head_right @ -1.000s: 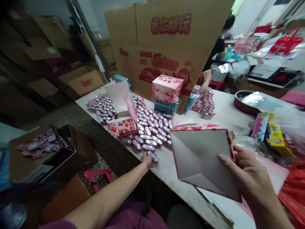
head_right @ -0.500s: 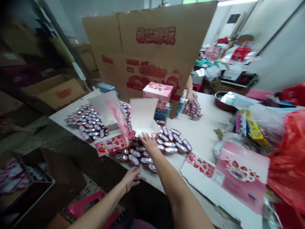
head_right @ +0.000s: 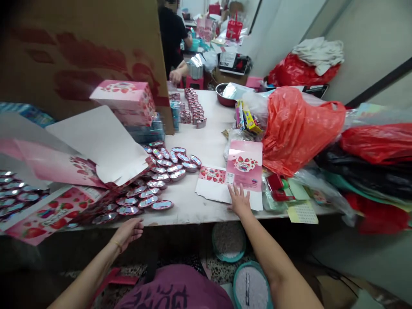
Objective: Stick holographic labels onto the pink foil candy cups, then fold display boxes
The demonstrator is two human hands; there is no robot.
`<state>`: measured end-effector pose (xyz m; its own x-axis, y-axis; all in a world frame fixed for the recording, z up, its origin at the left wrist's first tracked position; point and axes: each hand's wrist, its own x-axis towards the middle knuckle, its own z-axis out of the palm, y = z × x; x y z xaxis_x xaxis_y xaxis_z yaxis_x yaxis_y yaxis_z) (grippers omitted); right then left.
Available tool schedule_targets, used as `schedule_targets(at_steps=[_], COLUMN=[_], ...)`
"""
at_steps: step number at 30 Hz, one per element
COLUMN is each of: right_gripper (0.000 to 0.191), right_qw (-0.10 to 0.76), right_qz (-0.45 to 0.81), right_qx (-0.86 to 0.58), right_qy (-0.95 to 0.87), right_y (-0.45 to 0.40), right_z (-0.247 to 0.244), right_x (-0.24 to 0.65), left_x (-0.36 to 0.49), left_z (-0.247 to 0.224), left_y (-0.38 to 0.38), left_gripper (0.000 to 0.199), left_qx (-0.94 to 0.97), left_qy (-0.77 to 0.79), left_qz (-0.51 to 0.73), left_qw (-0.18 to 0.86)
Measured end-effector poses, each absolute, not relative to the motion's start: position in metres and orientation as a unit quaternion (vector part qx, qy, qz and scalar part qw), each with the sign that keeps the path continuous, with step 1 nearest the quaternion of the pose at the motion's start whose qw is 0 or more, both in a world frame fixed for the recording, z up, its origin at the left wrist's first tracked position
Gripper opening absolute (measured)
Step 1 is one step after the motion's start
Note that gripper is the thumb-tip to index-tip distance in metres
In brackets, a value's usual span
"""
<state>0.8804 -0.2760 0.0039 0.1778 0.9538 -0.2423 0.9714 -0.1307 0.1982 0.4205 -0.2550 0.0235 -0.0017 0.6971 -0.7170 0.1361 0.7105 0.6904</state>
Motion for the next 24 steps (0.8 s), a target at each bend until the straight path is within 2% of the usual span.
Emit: schedule_targets(at_steps=[2, 5, 8, 12, 15, 17, 19, 22, 24], right_gripper=[0.086, 0.063, 0.038, 0.033, 0.027, 0.026, 0.026, 0.027, 0.027], right_qw=[0.174, 0.165, 0.102, 0.010, -0.132, -0.247, -0.346, -0.485, -0.560], right_qz=[-0.049, -0.087, -0.085, 0.001, 0.132, 0.163, 0.120, -0.023, -0.113], right_qx=[0.747, 0.714, 0.666, 0.659, 0.675, 0.679, 0.692, 0.690, 0.653], right_qy=[0.640, 0.675, 0.734, 0.752, 0.713, 0.671, 0.622, 0.537, 0.498], right_y=[-0.273, -0.272, -0.281, -0.287, -0.284, -0.283, -0.287, -0.297, -0.303], right_z=[-0.002, 0.000, 0.019, 0.081, 0.152, 0.201, 0.244, 0.284, 0.295], right_x=[0.897, 0.907, 0.922, 0.948, 0.953, 0.944, 0.932, 0.914, 0.906], left_x=[0.453, 0.495, 0.522, 0.558, 0.597, 0.627, 0.658, 0.696, 0.711], left_z=[0.029, 0.034, 0.034, 0.054, 0.099, 0.135, 0.168, 0.196, 0.201], left_y=[-0.261, -0.266, -0.266, -0.262, -0.260, -0.261, -0.263, -0.265, -0.262], left_gripper=[0.028, 0.036, 0.041, 0.035, 0.025, 0.022, 0.039, 0.072, 0.069], left_qx=[0.268, 0.262, 0.308, 0.499, 0.706, 0.805, 0.864, 0.911, 0.913], left_qy=[0.666, 0.652, 0.655, 0.604, 0.466, 0.336, 0.240, 0.178, 0.183], left_qz=[0.192, 0.183, 0.164, 0.208, 0.289, 0.332, 0.359, 0.350, 0.359], left_qw=[0.669, 0.687, 0.670, 0.585, 0.448, 0.358, 0.261, 0.125, 0.067])
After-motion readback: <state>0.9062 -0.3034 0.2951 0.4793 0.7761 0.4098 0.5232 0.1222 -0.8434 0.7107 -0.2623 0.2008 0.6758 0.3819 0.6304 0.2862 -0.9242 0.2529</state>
